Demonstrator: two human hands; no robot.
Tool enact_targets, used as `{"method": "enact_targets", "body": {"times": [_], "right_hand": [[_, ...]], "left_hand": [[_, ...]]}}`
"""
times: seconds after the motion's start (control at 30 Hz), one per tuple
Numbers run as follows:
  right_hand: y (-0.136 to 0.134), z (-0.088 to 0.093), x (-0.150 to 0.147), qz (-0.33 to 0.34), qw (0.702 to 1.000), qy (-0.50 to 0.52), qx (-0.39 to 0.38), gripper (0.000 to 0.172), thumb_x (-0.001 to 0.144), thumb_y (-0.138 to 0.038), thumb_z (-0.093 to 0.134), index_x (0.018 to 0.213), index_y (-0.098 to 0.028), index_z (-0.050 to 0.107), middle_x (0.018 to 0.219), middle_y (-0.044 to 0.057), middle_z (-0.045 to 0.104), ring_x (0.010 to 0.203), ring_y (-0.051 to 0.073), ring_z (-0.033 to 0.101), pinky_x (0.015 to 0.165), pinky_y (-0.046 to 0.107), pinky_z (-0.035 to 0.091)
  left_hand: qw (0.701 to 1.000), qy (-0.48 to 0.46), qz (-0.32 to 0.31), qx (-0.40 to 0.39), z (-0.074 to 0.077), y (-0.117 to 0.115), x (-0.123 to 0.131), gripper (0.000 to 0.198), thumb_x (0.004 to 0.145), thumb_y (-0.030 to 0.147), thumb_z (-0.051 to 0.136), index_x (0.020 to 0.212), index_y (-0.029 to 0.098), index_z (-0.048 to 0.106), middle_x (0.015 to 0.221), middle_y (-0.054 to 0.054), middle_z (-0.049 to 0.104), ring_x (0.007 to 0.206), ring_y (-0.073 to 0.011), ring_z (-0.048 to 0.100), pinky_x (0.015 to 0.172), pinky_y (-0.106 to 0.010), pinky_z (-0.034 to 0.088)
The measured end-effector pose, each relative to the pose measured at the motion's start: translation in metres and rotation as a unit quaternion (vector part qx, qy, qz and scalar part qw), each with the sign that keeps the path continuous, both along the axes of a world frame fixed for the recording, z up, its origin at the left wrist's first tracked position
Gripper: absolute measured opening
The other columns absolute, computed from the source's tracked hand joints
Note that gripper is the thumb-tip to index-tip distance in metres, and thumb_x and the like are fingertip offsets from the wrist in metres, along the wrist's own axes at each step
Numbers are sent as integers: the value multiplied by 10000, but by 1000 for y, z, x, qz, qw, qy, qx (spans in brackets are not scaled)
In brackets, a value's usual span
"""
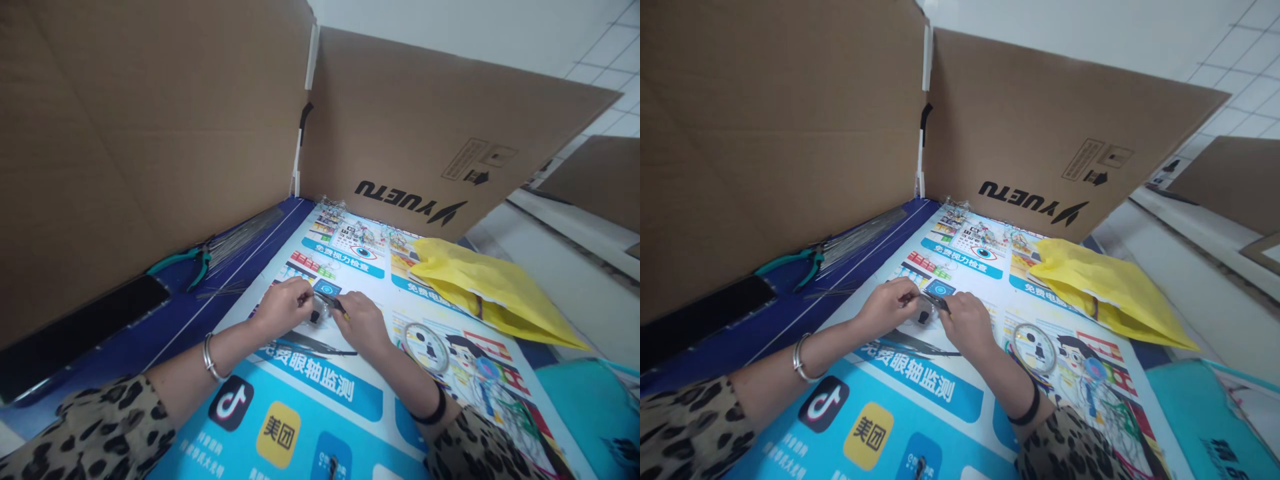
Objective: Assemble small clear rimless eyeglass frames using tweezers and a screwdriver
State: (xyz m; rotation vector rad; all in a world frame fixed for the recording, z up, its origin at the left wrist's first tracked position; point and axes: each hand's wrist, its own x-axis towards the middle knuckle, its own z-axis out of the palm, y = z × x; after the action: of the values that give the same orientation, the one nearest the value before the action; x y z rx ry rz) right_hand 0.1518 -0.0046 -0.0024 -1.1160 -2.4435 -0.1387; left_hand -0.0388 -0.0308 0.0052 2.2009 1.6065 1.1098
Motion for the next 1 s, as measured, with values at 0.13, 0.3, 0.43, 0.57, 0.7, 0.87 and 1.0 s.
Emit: {"method": "enact_targets", "body": {"times": [0.13,0.3,0.43,0.57,0.7,0.87,1.0], "right_hand": [[1,-2,1,3,999,-29,20,161,810,-246,497,890,-165,610,810,67,613,811,179,526,721,279,389],[0,-2,0,-8,998,-53,26,157,807,-249,499,883,-167,611,788,61,608,795,178,519,718,279,375],[-2,-1,-1,-21,997,-68,23,156,810,-249,494,874,-171,613,786,60,607,796,179,519,720,277,369],[-4,1,-3,-30,995,-90,7,147,801,-257,510,883,-178,603,805,57,612,792,175,523,700,274,366],[-6,4,-3,-37,993,-109,11,125,795,-256,517,863,-184,593,796,53,614,768,175,525,678,276,361],[-6,4,-4,-37,992,-118,24,99,790,-239,517,837,-184,585,789,50,617,750,179,533,661,277,362],[-6,3,-4,-37,992,-119,26,86,787,-230,518,820,-184,583,783,46,620,744,179,538,652,275,360]], "left_hand": [[1000,14,3,9,-1,1,0,108,701,86,469,660,169,525,673,12,548,645,-102,500,599,-206,379],[998,51,5,23,-1,0,-1,106,710,89,472,670,171,525,693,3,566,669,-111,519,617,-212,390],[996,77,20,27,0,-1,0,100,708,98,476,666,173,526,688,0,576,654,-114,527,608,-218,389],[993,106,35,33,1,-2,0,92,701,108,486,663,176,534,690,-3,589,652,-121,537,605,-222,389],[989,132,35,48,0,-2,0,98,698,104,484,669,174,546,694,-14,598,663,-132,544,612,-230,391],[987,145,34,59,-1,-2,0,102,702,106,479,664,170,548,683,-18,598,655,-138,543,596,-235,385],[987,147,33,57,-1,-2,0,97,704,111,477,666,170,545,686,-18,597,659,-142,548,598,-239,388]]}}
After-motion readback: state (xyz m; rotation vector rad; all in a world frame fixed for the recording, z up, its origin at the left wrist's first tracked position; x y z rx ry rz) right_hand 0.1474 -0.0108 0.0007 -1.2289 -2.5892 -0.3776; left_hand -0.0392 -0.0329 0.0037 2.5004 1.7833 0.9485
